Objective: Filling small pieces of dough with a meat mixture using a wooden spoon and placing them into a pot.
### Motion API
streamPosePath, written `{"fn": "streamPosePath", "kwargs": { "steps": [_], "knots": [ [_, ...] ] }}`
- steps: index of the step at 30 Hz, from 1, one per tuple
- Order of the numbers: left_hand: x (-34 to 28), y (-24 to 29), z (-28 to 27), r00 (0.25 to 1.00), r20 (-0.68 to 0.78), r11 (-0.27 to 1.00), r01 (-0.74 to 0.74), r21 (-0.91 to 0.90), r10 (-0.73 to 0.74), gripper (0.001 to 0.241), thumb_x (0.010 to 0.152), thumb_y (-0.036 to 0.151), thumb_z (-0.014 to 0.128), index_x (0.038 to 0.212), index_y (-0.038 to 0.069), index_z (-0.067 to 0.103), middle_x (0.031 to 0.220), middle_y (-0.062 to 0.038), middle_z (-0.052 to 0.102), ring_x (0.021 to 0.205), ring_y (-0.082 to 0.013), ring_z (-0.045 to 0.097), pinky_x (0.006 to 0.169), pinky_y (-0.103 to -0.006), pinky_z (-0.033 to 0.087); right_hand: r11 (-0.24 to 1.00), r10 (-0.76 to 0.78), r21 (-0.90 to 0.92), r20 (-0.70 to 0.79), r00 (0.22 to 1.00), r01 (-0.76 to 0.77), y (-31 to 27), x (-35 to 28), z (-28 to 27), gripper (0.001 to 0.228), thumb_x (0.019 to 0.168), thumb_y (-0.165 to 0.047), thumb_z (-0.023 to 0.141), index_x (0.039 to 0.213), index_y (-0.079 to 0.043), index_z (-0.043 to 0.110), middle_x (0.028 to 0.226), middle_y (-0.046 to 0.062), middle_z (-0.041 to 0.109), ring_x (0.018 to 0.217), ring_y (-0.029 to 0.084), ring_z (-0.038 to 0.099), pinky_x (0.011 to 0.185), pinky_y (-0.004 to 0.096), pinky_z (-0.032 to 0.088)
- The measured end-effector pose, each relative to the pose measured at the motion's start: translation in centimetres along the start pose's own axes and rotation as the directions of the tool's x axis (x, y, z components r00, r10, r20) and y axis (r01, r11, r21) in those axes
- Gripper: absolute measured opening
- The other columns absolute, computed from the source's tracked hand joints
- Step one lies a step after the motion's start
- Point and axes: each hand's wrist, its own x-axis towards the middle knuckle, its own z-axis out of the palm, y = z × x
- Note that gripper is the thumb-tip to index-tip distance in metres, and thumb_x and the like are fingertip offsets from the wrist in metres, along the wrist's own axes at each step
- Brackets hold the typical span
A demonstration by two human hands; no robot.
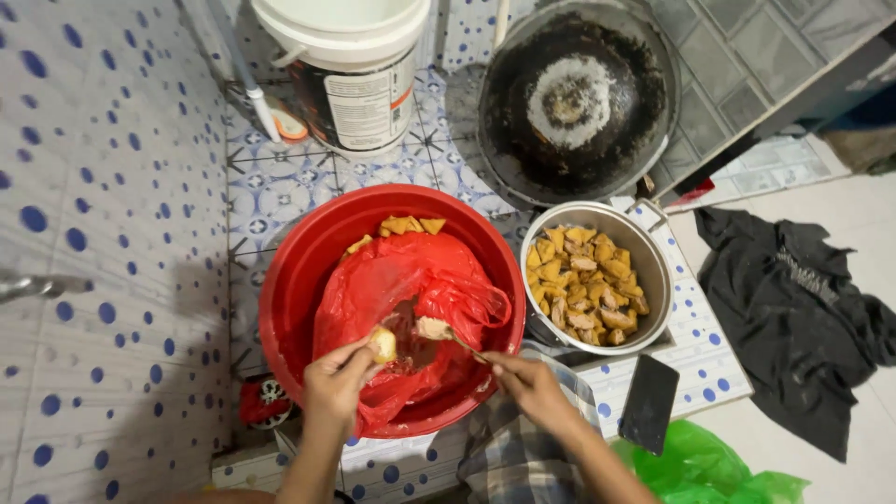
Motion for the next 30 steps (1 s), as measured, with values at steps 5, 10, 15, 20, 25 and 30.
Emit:
{"fn": "streamPosePath", "kwargs": {
  "steps": [5, 10, 15, 20, 25, 30],
  "knots": [
    [-1.4, 0.8, 1.2, 0.981, 0.055, 0.967, 0.195, -0.165, -0.188, 0.025, 0.094, -0.005, 0.061, 0.113, -0.02, 0.066, 0.118, -0.031, 0.069, 0.105, -0.0395, 0.07, 0.099, -0.0451, 0.06, 0.987, -0.089, 0.126, -0.097, 0.991, 0.101, -2.3, -3.3, 2.9, 0.04, 0.094, -0.014, 0.063, 0.132, -0.021, 0.07, 0.134, 0.008, 0.076, 0.059, 0.01, 0.064, 0.054, 0.021, 0.054],
    [-1.6, 0.4, 1.0, 0.969, 0.119, 0.935, 0.24, -0.26, -0.216, 0.022, 0.096, -0.001, 0.062, 0.107, -0.02, 0.067, 0.112, -0.029, 0.068, 0.102, -0.037, 0.068, 0.102, -0.0508, 0.059, 0.918, -0.393, -0.025, -0.172, 0.903, 0.395, -1.2, -4.0, 5.5, 0.06, 0.088, 0.006, 0.064, 0.14, -0.023, 0.064, 0.078, 0.003, 0.074, 0.061, 0.01, 0.061, 0.057, 0.02, 0.055],
    [-2.7, 1.5, 1.0, 0.95, 0.164, 0.907, 0.303, -0.293, -0.265, 0.02, 0.095, -0.002, 0.063, 0.105, -0.02, 0.067, 0.108, -0.03, 0.07, 0.097, -0.0368, 0.069, 0.1, -0.0483, 0.06, 0.679, -0.634, -0.569, -0.134, 0.762, 0.464, -1.6, -4.9, 6.3, 0.072, 0.078, 0.008, 0.062, 0.147, -0.013, 0.055, 0.09, 0.004, 0.062, 0.064, 0.021, 0.062, 0.06, 0.034, 0.055],
    [-3.2, 2.0, 0.8, 0.943, 0.176, 0.874, 0.33, -0.357, -0.284, 0.017, 0.094, -0.006, 0.062, 0.103, -0.021, 0.065, 0.106, -0.03, 0.068, 0.095, -0.0374, 0.069, 0.095, -0.0471, 0.061, 0.576, -0.688, -0.667, -0.085, 0.72, 0.472, -1.8, -5.1, 6.3, 0.069, 0.081, 0.006, 0.064, 0.148, -0.009, 0.052, 0.093, 0.005, 0.062, 0.058, 0.018, 0.059, 0.054, 0.033, 0.056],
    [-3.0, 1.3, 0.8, 0.912, 0.24, 0.795, 0.407, -0.449, -0.332, 0.024, 0.096, -0.005, 0.058, 0.113, -0.021, 0.061, 0.107, -0.029, 0.064, 0.094, -0.0341, 0.065, 0.093, -0.043, 0.059, 0.516, -0.742, -0.689, -0.061, 0.668, 0.509, -2.6, -5.7, 5.5, 0.069, 0.078, 0.006, 0.066, 0.145, -0.009, 0.056, 0.086, 0.002, 0.057, 0.056, 0.017, 0.055, 0.051, 0.033, 0.051],
    [-2.0, -1.2, 0.7, 0.91, 0.282, 0.728, 0.413, -0.547, -0.304, 0.02, 0.099, -0.001, 0.055, 0.112, -0.016, 0.058, 0.105, -0.023, 0.061, 0.097, -0.0298, 0.064, 0.097, -0.0465, 0.058, 0.488, -0.766, -0.698, -0.054, 0.641, 0.524, -3.5, -6.2, 4.4, 0.067, 0.079, 0.001, 0.07, 0.143, -0.012, 0.058, 0.091, 0.003, 0.064, 0.056, 0.015, 0.059, 0.048, 0.031, 0.051]
  ]
}}
